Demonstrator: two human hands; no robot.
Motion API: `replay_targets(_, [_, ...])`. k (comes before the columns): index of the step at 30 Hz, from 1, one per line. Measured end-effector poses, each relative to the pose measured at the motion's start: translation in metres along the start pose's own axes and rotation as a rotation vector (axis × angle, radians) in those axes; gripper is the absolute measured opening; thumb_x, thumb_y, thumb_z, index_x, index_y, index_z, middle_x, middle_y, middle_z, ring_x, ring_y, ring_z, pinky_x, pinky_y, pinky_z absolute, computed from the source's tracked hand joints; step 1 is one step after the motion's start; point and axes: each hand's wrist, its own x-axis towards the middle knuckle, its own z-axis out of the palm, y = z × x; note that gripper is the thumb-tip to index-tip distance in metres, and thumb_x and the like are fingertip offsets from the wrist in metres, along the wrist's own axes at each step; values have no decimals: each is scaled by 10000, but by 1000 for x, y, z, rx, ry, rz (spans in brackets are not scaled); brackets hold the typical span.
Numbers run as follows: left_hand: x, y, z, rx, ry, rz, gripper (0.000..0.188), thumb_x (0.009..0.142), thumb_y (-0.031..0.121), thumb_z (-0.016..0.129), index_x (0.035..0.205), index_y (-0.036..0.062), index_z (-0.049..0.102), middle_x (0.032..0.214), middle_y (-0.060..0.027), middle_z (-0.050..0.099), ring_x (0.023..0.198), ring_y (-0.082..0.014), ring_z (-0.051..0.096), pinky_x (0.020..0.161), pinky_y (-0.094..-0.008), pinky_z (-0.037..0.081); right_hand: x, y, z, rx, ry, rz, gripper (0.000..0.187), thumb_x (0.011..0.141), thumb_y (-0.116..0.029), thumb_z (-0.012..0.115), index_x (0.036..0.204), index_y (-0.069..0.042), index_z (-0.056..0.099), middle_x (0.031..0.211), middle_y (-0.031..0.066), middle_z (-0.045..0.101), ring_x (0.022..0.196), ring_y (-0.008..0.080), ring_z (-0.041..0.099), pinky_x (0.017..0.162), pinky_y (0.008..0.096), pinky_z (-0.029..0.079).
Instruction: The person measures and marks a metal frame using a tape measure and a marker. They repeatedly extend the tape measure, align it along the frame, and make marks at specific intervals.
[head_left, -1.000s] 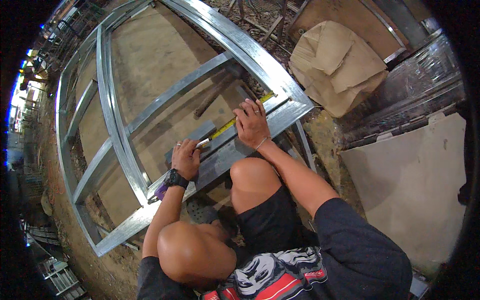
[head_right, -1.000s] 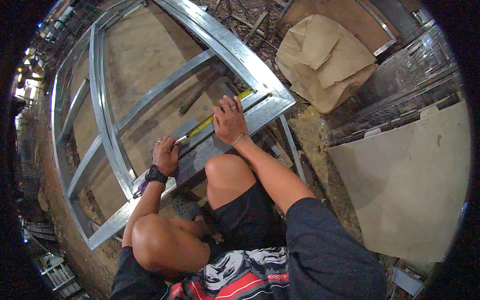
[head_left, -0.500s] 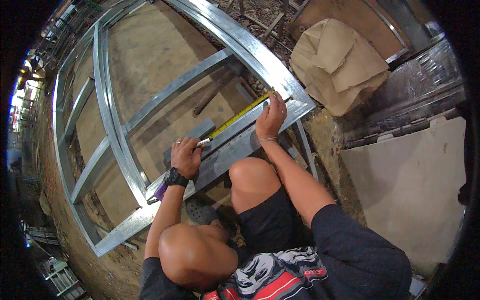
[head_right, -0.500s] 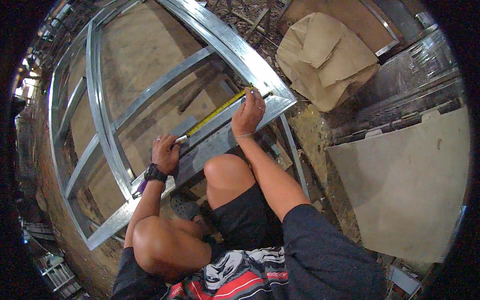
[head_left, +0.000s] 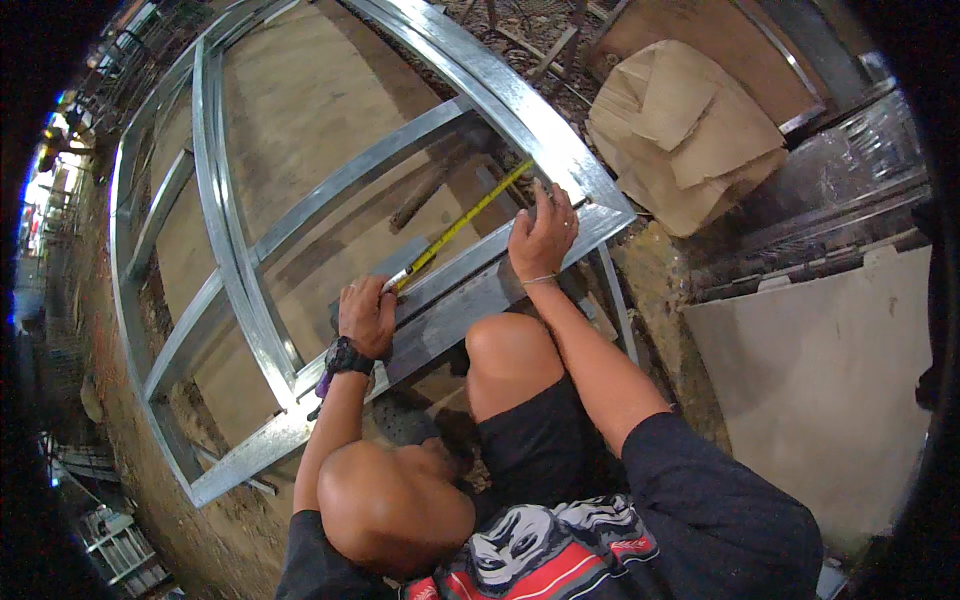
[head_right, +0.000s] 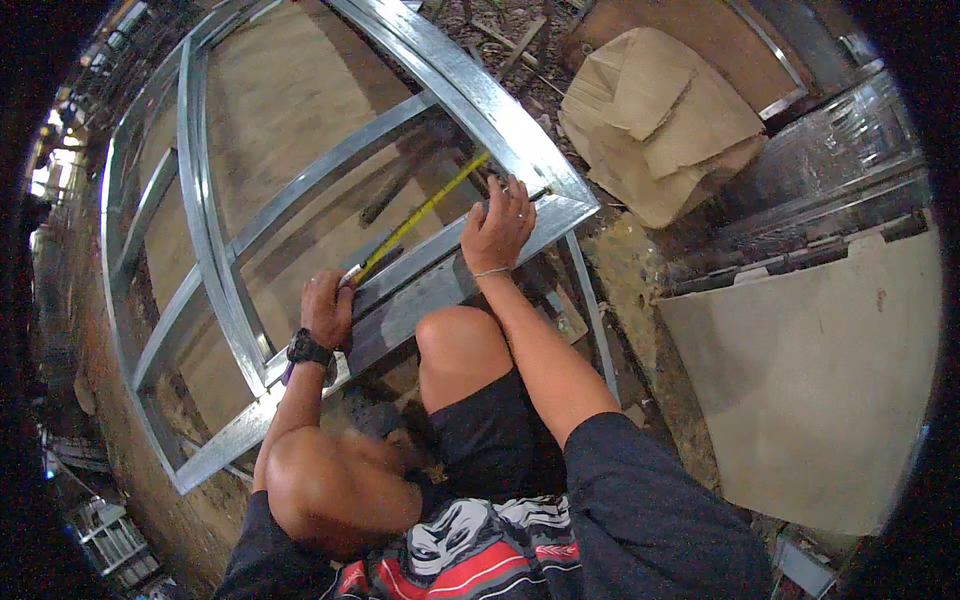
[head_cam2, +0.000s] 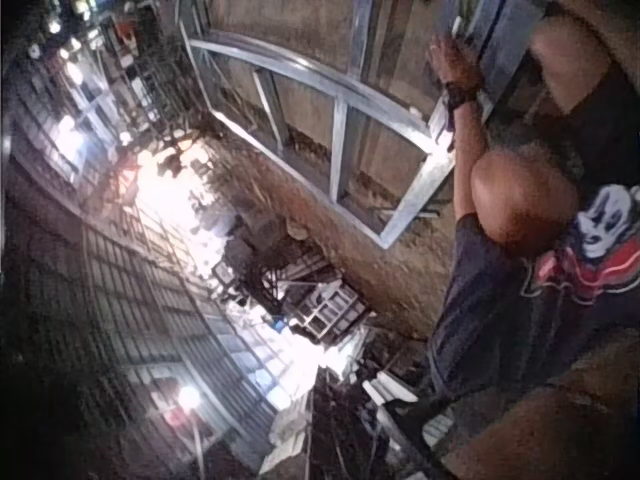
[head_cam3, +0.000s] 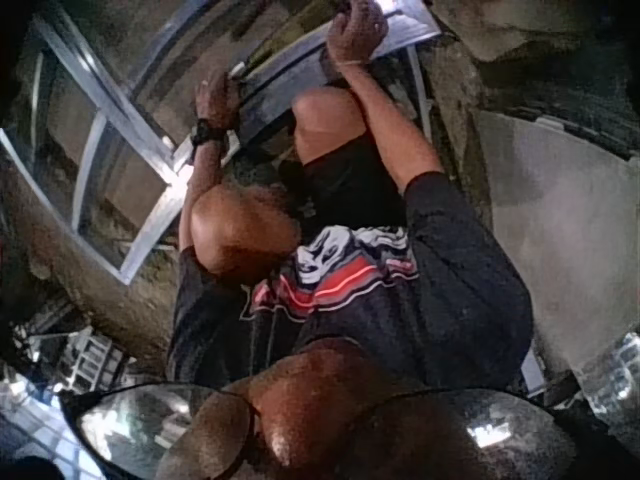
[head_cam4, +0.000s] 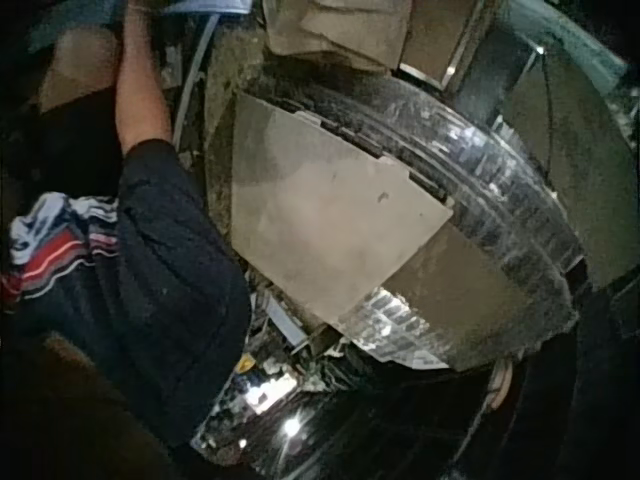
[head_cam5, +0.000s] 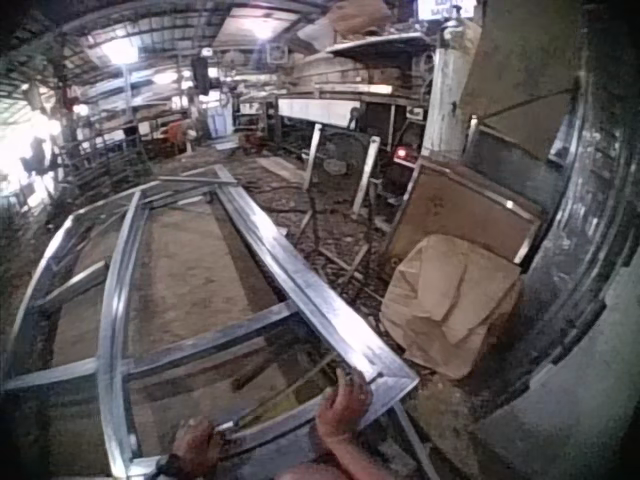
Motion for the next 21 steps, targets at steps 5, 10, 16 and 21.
replay_targets(5, [7, 12, -34, -38, 30, -252, 123, 995, 132, 657, 1092, 58, 668, 988, -206, 671, 939, -431, 630, 833, -537, 460, 2, 16, -6, -95, -134, -105, 546, 946, -369, 746, 1461, -202, 678, 1644, 171, 508, 1578, 416, 372, 1271, 663, 234])
replay_targets(10, [-53, -9, -66, 134, 283, -295, 101, 993, 129, 676, 1082, 82, 665, 973, -185, 685, 880, -429, 640, 804, -528, 466, 32, 29, -11, 35, -554, -108, 456, 865, -564, 813, 1256, -329, 822, 1657, 113, 507, 1593, 411, 339, 1267, 673, 234])
replay_targets(16, [-129, -11, -50, 168, 444, -525, 203, 916, 117, 723, 1110, 79, 675, 1057, -184, 693, 965, -439, 661, 821, -557, 492, 120, 55, -39, -319, -954, -400, 464, 844, -578, 831, 1183, -261, 853, 1170, 75, 776, 1123, 306, 698, 1176, 614, 298])
replay_targets(21, [-129, -19, -33, 178, 660, -506, 189, 924, 115, 689, 1109, 85, 667, 1127, -167, 688, 1077, -431, 643, 856, -564, 506, 172, 73, -10, -40, -1246, -301, 399, 784, -376, 931, 1087, -123, 875, 1022, 110, 813, 983, 261, 770, 946, 392, 572])
